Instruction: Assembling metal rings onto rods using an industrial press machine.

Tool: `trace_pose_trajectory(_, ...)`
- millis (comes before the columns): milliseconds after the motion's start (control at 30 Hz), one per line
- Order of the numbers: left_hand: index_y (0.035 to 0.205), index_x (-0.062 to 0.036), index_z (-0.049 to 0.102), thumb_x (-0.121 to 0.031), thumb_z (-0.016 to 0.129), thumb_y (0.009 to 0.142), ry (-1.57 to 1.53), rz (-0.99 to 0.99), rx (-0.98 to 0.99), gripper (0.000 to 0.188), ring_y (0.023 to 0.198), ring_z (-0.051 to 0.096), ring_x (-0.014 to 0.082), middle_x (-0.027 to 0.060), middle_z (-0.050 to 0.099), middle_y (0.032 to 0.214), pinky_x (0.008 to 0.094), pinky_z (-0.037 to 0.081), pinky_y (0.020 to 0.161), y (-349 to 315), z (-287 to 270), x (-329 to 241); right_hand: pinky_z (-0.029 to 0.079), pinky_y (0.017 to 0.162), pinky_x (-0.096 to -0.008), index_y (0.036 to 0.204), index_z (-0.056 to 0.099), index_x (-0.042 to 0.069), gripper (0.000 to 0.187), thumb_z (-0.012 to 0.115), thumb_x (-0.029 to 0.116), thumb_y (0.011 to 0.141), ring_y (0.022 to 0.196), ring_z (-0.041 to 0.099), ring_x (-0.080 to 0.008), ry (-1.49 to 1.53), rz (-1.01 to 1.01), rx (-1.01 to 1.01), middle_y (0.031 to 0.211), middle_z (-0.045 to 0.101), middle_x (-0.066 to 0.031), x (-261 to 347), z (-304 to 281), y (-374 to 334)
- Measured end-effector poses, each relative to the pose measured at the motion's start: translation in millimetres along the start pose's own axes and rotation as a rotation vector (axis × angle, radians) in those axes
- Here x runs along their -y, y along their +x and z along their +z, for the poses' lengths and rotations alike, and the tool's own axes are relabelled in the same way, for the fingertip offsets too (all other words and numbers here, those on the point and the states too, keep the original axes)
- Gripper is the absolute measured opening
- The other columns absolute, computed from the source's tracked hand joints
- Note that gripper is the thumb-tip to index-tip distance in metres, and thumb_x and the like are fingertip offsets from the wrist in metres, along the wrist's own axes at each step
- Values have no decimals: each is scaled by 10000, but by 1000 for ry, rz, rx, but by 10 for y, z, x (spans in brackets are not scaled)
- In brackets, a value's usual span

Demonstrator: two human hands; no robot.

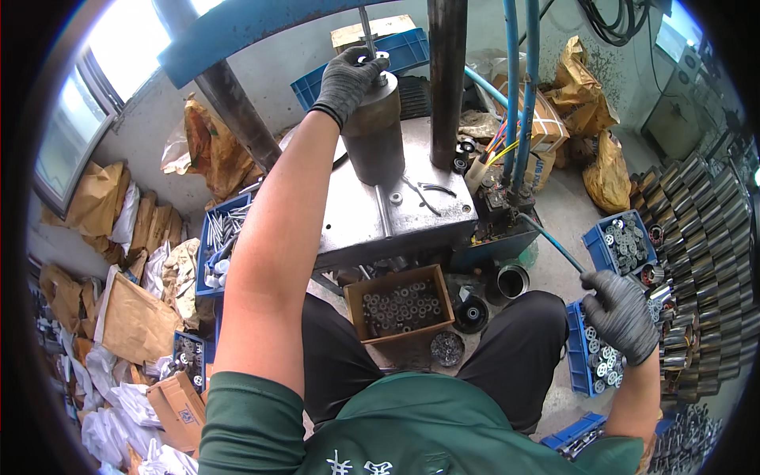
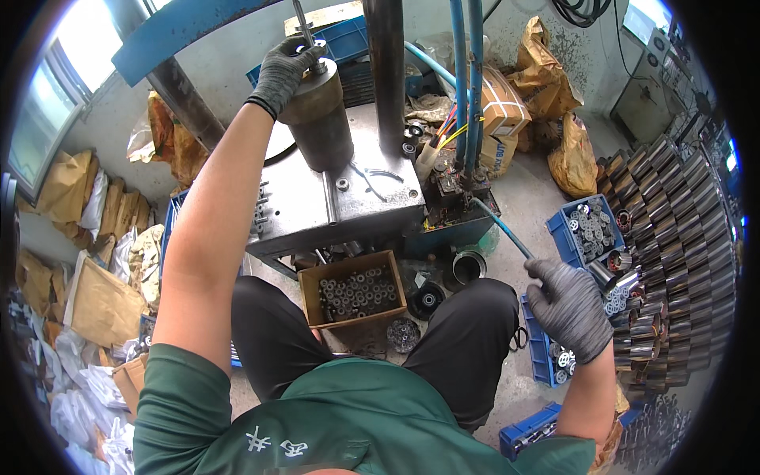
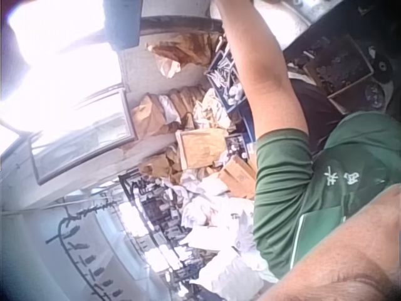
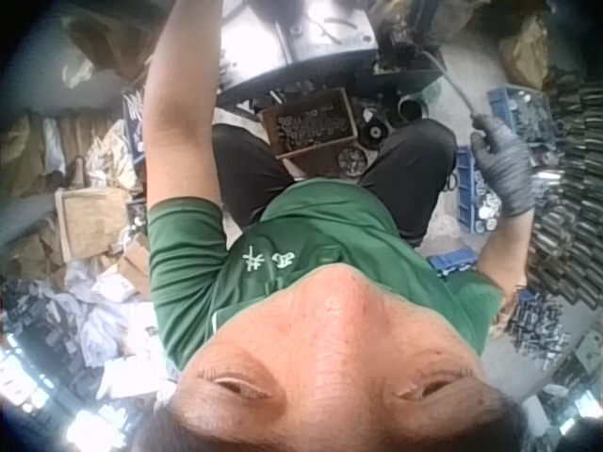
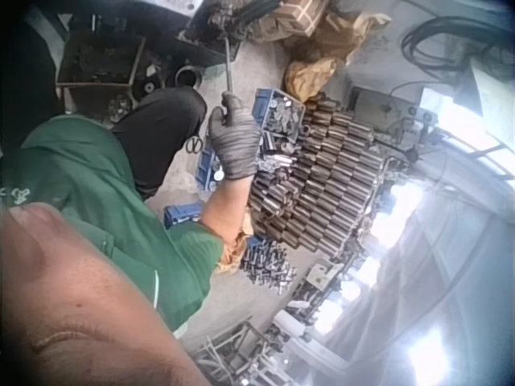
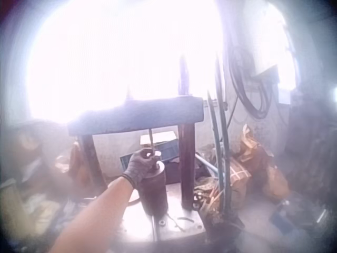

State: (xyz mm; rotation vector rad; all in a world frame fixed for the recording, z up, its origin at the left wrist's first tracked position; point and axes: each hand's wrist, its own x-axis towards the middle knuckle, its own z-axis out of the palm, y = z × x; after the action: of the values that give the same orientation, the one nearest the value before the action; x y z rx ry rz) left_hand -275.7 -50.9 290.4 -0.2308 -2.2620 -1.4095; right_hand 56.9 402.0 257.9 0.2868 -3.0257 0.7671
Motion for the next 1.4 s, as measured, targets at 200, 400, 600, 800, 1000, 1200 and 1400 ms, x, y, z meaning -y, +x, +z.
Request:
trace_pose_trajectory(200, 1251, -34, 702, -282, 845, 889, -147, -57, 53, 460, 850, 701, 116, 61, 741, 953, 273, 586, 822, 34, 10, 21, 559, 859, -463, 1122, 687, 12, 230, 695, 34, 892, 949, 702, -401, -370, -483, -773, 999, 713, -211, 35, -346, 903)
trace_pose_trajectory(400, 1245, -45, 707, -276, 845, 881, -177, -53, 65, 452, 821, 708, 108, 74, 748, 965, 262, 593, 794, 64, 4, 43, 570, 943, -427, 1296, 676, 41, 367, 661, 157, 948, 1097, 694, -361, -263, -382, -735, 1184, 702, -211, 175, -615, 1817)
trace_pose_trajectory(600, 1251, -42, 701, -257, 846, 883, -200, -30, 83, 450, 838, 710, 111, 79, 746, 976, 264, 592, 790, 94, 10, 117, 564, 981, -431, 1416, 626, 121, 521, 701, 298, 932, 1166, 675, -363, -402, -145, -773, 1310, 653, -230, 167, -705, 2169)
trace_pose_trajectory(800, 1286, 5, 642, -86, 778, 925, -93, 204, -55, 397, 939, 673, 135, 74, 705, 1092, 277, 587, 825, -158, 84, 38, 552, 939, -428, 1398, 621, 28, 628, 689, 490, 979, 1061, 706, -378, -253, -120, -602, 1172, 708, -251, 161, -784, 2035)
trace_pose_trajectory(1000, 1262, -21, 605, -27, 712, 968, -361, 169, -16, 312, 1036, 638, 160, 63, 664, 1113, 320, 551, 892, -1635, 373, -200, 580, 834, -416, 1123, 735, -15, 484, 721, 443, 966, 911, 748, -345, 4, -313, -786, 962, 759, -206, 124, -536, 1460)
trace_pose_trajectory(1200, 1398, -21, 514, 54, 714, 934, -909, -127, 542, 511, 1044, 635, 181, 90, 606, 1213, 336, 566, 932, -3261, 640, 221, 565, 807, -344, 1221, 686, 5, 268, 629, 205, 1052, 922, 706, -206, 812, -342, -929, 982, 725, -98, -177, 263, 556)
trace_pose_trajectory(1400, 1460, -33, 513, 44, 774, 876, -721, -412, 601, 645, 1139, 629, 171, 52, 632, 1274, 344, 520, 1038, -3912, 730, 826, 519, 616, -338, 923, 663, 151, 256, 691, 403, 960, 653, 597, -140, 1889, 675, -631, 764, 647, 21, -95, 1771, 242)
